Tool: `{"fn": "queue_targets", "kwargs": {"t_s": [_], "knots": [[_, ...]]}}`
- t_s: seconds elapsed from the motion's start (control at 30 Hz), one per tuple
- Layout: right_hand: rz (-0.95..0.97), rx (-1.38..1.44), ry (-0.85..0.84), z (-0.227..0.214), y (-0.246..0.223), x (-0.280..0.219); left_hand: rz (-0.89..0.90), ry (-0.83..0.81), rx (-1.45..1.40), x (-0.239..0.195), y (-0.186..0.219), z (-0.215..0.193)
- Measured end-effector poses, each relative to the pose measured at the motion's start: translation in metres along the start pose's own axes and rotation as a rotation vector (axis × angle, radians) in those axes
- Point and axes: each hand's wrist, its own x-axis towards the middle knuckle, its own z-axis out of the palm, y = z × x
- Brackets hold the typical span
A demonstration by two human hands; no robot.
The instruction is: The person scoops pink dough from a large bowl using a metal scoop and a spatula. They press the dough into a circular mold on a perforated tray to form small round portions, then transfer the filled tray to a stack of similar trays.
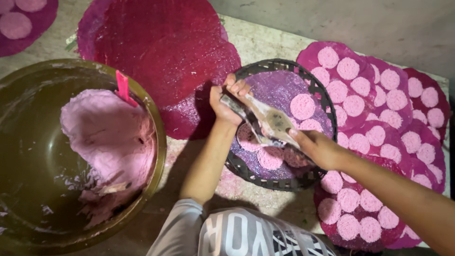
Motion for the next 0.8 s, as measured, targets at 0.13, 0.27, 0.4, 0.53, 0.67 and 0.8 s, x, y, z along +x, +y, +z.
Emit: {"fn": "queue_targets", "kwargs": {"t_s": [0.13, 0.27, 0.4, 0.53, 0.67, 0.8], "knots": [[-0.25, -0.062, 0.147, 0.005, 0.004, 0.004, -0.018, -0.046, 0.098, 0.013, 0.011, 0.0], [-0.099, -0.057, 0.067, 0.005, 0.006, 0.006, -0.028, 0.005, 0.098, 0.013, 0.012, 0.002], [-0.141, -0.089, 0.112, 0.006, 0.008, 0.013, -0.01, 0.046, 0.102, 0.01, 0.004, 0.009], [-0.282, 0.13, 0.15, 0.027, 0.021, 0.024, -0.037, -0.096, 0.318, 0.017, 0.026, 0.025], [-0.442, 0.374, 0.138, 0.053, 0.05, 0.018, -0.208, 0.291, 1.154, -0.013, 0.046, 0.037], [-0.786, 0.587, 0.224, 0.061, 0.07, 0.003, -0.483, 0.002, 2.003, -0.071, 0.027, 0.035]]}}
